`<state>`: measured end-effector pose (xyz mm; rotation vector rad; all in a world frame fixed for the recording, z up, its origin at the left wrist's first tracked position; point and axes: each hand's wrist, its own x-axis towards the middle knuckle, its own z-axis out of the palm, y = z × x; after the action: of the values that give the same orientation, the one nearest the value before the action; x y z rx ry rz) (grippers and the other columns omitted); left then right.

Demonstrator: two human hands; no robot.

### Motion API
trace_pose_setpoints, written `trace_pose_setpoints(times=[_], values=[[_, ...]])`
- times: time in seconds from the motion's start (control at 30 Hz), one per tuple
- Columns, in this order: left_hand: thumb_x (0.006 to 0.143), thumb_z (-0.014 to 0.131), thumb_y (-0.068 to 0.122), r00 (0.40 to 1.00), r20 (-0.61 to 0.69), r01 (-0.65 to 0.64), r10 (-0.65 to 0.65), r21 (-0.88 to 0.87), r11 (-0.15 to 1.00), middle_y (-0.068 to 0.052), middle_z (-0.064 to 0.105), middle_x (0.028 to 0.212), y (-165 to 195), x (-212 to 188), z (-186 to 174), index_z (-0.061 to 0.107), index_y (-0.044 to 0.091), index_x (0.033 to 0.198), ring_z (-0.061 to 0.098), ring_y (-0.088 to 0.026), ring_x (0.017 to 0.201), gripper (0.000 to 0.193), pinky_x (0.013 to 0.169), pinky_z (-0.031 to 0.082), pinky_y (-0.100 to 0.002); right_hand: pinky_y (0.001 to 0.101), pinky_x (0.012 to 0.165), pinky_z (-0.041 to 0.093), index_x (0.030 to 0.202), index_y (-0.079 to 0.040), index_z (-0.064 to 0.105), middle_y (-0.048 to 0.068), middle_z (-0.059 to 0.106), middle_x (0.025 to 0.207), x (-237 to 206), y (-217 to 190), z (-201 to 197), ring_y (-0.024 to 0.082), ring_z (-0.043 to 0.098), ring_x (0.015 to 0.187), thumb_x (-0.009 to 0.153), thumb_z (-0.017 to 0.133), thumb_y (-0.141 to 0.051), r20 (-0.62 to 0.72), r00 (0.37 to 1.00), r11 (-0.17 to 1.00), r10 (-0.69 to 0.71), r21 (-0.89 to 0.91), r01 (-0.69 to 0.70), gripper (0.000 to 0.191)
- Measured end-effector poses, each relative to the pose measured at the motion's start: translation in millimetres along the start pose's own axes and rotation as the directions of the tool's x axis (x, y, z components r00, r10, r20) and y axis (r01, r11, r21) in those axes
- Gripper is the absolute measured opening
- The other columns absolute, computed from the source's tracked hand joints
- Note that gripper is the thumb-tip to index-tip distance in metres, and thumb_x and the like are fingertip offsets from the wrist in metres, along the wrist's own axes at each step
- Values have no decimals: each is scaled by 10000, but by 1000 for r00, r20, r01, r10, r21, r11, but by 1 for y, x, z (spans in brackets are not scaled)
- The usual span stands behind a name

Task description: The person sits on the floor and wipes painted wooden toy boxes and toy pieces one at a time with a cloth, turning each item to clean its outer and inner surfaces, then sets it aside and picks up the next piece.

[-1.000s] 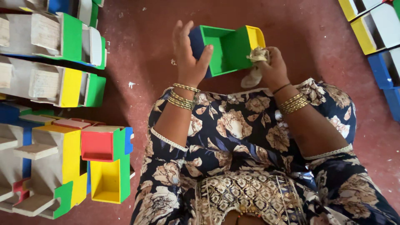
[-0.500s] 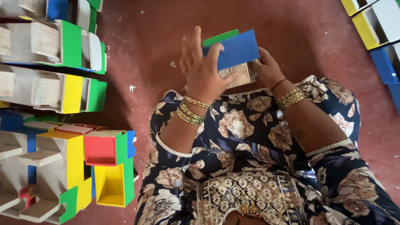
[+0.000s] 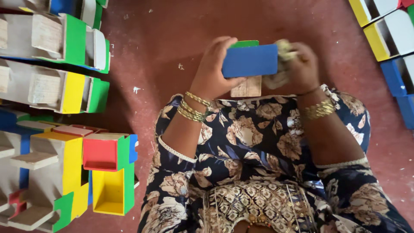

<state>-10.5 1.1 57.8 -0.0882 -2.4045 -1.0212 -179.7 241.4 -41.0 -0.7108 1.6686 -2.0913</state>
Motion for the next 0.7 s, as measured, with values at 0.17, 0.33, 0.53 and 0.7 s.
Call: trace_pose_setpoints(times=[0.17,0.33,0.53,0.7], values=[[721,937,258,997,32,71,-69,-70,995,-139,631,1285,-14,6,4,524,90,1350,622,-348,1208,771,1038,514,-429,366,989,593,1171,-39,615,133,677,1168,-33,-83,-3,242,690,1082,869,679,-101,-154,963,886,-222,381,265,315],[719,928,263,999,41,31,-27,-93,995,-155,634,1231,-11,2,8,548,70,1298,624,-355,1164,719,1009,509,-432,405,1016,588,1216,-130,586,92,608,1256,-60,-112,43,262,650,1195,919,703,-35,-43,928,795,-371,502,341,333],[800,848,247,954,190,271,-234,-202,941,-116,705,1198,-24,11,15,580,77,1266,714,-272,1127,564,980,574,-370,461,1119,467,1235,-94,611,134,521,1442,-24,-123,114,271,505,1366,965,664,-88,284,802,623,-525,-514,589,275],[899,808,209,998,15,63,-61,-302,951,-111,667,1257,-35,5,24,551,92,1281,664,-281,1188,475,1048,548,-376,575,1122,325,1228,-82,697,211,522,1426,-29,-126,155,484,424,1355,868,767,-341,461,804,273,-377,-774,572,449]])
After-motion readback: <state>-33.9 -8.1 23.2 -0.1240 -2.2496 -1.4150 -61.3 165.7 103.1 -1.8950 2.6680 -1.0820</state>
